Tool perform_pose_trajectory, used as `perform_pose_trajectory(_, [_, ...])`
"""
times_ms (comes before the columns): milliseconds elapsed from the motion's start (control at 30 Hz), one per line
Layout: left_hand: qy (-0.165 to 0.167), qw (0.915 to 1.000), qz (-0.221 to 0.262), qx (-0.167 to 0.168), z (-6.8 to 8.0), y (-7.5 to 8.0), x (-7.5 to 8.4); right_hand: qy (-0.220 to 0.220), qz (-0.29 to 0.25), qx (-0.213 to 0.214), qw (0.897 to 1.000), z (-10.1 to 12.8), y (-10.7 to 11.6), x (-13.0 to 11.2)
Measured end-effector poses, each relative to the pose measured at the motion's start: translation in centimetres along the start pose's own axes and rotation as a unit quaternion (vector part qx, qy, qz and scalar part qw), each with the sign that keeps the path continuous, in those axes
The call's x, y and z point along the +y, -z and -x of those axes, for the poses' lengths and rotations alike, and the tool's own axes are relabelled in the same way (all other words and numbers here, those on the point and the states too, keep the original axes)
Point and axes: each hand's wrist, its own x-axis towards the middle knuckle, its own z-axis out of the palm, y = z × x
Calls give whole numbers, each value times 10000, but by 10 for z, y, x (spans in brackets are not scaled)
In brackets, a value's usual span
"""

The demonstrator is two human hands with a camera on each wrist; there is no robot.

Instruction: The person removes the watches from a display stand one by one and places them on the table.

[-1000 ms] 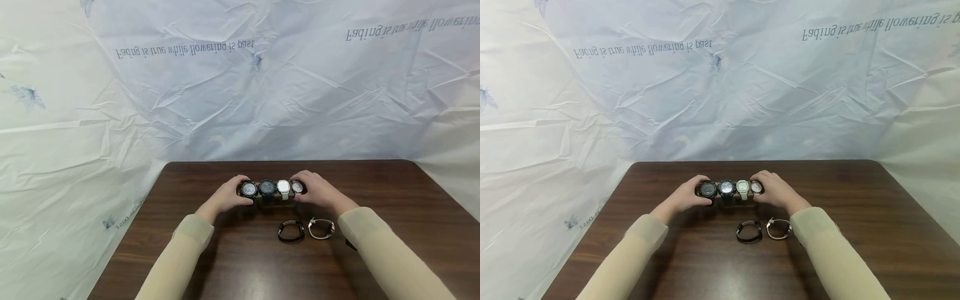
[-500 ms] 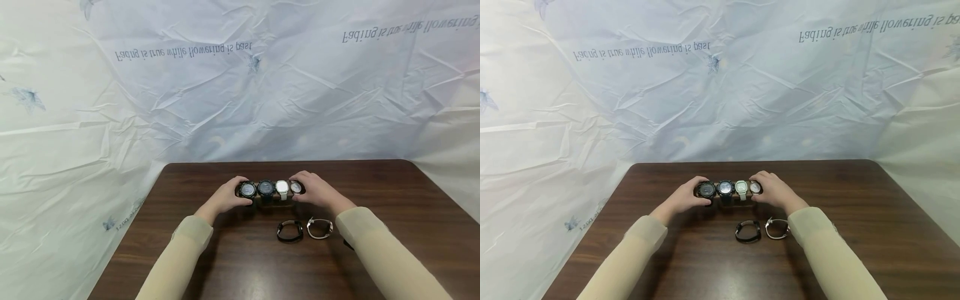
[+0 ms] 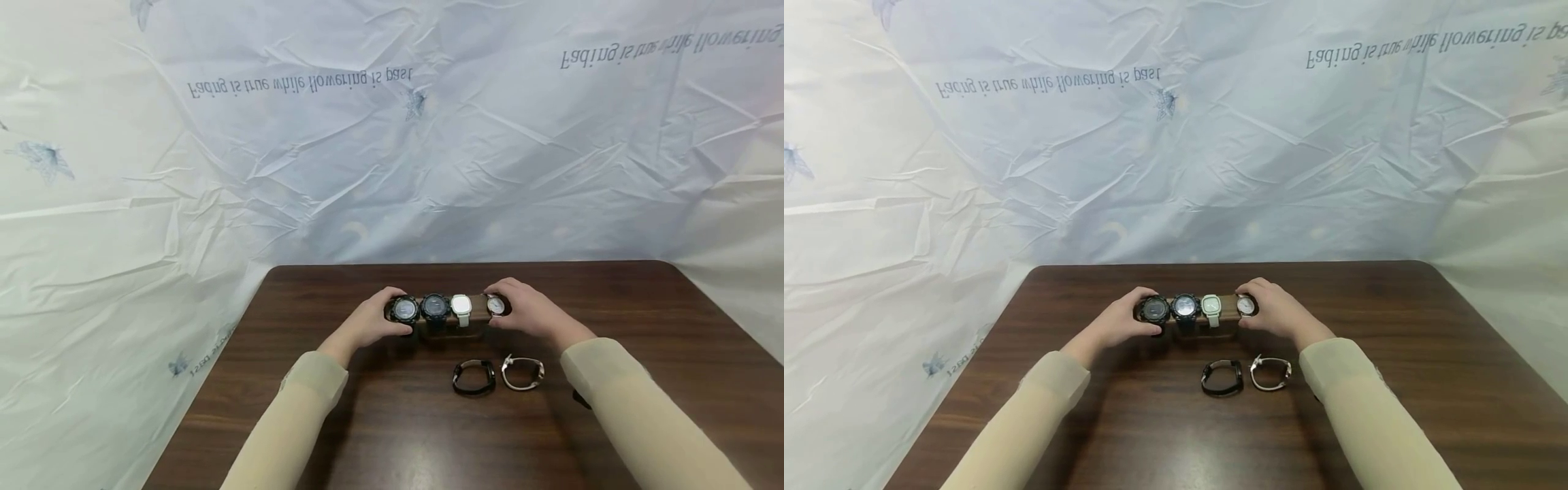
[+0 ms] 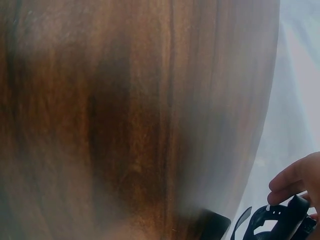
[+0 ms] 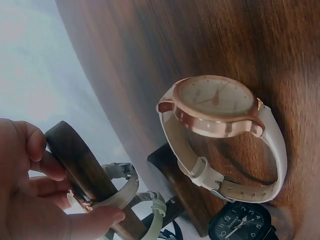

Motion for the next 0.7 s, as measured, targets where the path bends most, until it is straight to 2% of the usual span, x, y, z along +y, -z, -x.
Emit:
perform_pose_trajectory(367, [-11, 10000, -14, -98, 1, 1, 3, -92, -2, -132, 9999, 2, 2, 3])
perform_pose_trajectory(700, [-7, 10000, -3, -99, 1, 2, 1, -166, 67, -36, 9998, 9, 8, 11])
